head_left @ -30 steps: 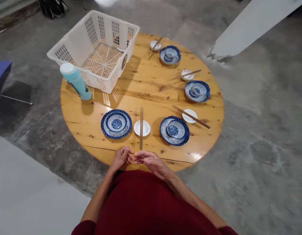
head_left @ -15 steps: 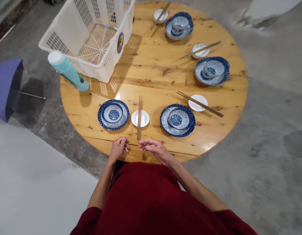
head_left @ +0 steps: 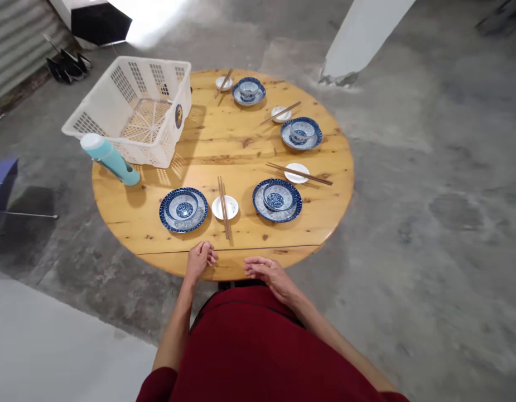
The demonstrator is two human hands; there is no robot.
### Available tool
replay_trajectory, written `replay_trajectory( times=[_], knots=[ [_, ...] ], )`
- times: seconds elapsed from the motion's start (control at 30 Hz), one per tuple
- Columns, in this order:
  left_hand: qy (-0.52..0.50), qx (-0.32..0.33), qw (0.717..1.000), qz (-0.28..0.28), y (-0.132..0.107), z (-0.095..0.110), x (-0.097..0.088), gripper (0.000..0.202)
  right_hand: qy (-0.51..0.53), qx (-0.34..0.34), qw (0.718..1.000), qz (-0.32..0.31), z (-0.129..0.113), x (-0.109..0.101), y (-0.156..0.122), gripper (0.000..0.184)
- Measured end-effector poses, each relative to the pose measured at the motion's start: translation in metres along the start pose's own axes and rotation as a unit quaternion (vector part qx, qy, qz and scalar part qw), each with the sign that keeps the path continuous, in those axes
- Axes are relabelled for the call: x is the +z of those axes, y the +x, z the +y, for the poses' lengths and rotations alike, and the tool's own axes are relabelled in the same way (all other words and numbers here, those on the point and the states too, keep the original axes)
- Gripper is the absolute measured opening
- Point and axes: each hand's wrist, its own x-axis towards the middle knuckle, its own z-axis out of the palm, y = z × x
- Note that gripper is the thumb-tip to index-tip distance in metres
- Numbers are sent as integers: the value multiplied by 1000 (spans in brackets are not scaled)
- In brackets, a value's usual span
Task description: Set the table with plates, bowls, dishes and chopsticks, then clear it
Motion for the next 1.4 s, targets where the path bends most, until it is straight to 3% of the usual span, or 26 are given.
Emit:
replay_trajectory(
  times=[0.27, 0.43, 0.53, 0.63, 0.73, 0.87, 1.0, 1.1, 1.33, 1.4],
  knots=[
    [18, 39, 999, 21, 1, -4, 9, 41, -17, 9, 998, 65, 35, 0, -47, 52],
    [127, 84, 988, 17, 2, 13, 19, 31, -3, -10, 994, 113, 50, -15, -67, 53],
    [243, 138, 958, 59, 6, 34, 26, 25, 17, -19, 991, 130, 53, -26, -73, 53],
    [360, 176, 907, 128, 15, 59, 33, 20, 27, -23, 991, 132, 49, -38, -74, 52],
    [437, 184, 868, 146, 29, 84, 44, 20, 21, -17, 992, 125, 40, -56, -74, 51],
    [521, 129, 831, 147, 57, 110, 67, 31, 28, -23, 990, 136, 24, -89, -74, 51],
    [583, 52, 792, 174, 83, 122, 89, 47, 58, -49, 985, 155, 7, -133, -77, 53],
    [614, 20, 767, 186, 93, 126, 102, 41, 92, -67, 976, 187, -2, -171, -81, 54],
    [635, 26, 722, 273, 81, 142, 138, 38, 156, -58, 950, 263, 2, -271, -113, 52],
    [608, 38, 730, 310, 73, 154, 155, 37, 166, -50, 944, 281, 7, -298, -125, 51]
  ],
)
